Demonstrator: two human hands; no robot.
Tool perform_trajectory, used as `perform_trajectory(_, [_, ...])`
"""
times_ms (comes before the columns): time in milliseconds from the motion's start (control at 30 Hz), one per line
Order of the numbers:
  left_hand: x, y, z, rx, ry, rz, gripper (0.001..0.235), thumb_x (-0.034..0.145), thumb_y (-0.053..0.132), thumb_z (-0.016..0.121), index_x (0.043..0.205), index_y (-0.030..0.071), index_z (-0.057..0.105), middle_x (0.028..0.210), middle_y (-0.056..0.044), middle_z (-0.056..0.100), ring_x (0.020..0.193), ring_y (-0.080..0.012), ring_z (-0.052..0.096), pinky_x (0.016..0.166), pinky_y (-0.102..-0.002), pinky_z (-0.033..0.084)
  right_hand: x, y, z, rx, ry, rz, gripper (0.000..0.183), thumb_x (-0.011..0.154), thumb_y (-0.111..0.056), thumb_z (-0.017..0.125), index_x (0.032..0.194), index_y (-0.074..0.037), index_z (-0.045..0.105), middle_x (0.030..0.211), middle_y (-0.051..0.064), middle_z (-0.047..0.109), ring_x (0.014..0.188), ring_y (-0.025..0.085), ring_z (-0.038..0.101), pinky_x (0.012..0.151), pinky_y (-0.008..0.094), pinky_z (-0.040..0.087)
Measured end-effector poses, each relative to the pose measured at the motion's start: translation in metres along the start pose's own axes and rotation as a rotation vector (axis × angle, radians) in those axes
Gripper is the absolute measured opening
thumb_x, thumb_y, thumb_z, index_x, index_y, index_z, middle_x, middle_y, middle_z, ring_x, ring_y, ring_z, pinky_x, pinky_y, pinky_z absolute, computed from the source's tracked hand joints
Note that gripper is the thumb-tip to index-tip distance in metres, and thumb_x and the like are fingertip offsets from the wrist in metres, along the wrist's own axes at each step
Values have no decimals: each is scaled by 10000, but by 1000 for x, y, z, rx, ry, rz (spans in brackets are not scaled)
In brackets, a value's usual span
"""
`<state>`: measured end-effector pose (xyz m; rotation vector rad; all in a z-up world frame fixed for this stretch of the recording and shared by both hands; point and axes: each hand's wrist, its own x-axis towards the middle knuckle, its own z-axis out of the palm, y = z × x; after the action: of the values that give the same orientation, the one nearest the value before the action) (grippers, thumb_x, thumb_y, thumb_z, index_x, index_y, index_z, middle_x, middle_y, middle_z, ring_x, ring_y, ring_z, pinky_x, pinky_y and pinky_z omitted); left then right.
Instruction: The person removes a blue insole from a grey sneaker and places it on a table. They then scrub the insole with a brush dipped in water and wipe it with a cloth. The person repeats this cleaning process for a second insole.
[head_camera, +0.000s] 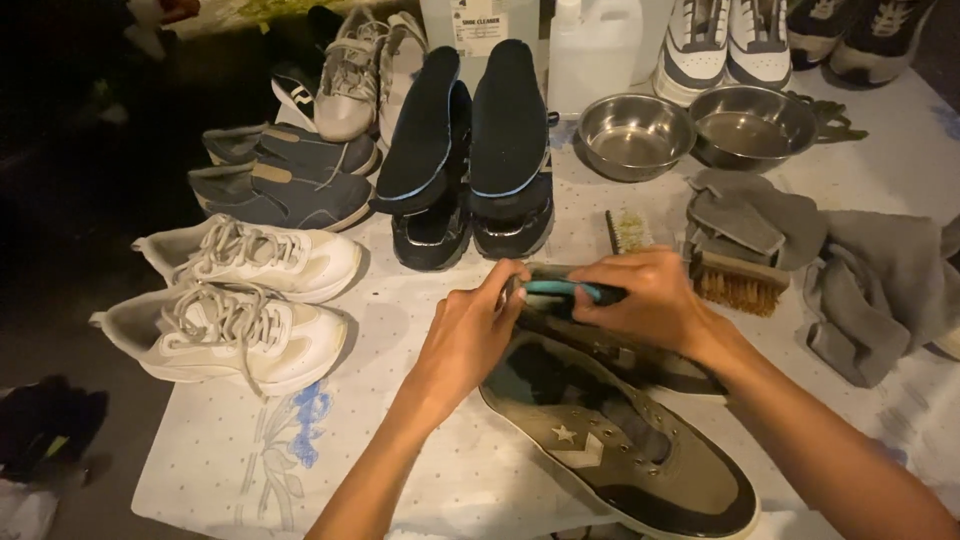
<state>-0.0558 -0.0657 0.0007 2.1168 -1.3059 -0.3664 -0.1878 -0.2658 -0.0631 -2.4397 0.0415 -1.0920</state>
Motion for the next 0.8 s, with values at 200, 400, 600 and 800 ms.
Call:
perform_trajectory(200, [5,-6,-1,59,10,15,296,970,291,630,1249,217,566,978,-220,782,923,-512,730,834,-595,568,2,-21,-38,-42,181,130,176,762,-60,881,925,-107,833,770,90,785,657,304,737,615,356,580])
perform_trajectory(400, [-6,34,-10,-196,105,267,602,865,297,716,1370,12,551,1344,-305,648,1153,-537,648,914,-664,522,14,-54,-35,-126,338,-22,148,792,-27,874,928,-42,817,807,145,781,688,350,740,613,395,581])
perform_trajectory(600, [-9,50,-14,-487,35,324,957,714,286,848,1480,6,348,1305,-163,701,1221,-316,716,945,-410,641,41,-96,-47,-68,171,-291,201,945,-66,766,1129,1,721,1107,152,754,953,285,811,801,347,693])
perform_trajectory(800, [0,6,-4,-932,245,321,930,838,97,783,1594,58,242,1437,-131,587,1281,-230,620,1113,-392,526,20,-70,-84,-84,-150,-44,621,907,-320,689,1440,-53,515,1444,173,600,1297,349,607,1072,541,538])
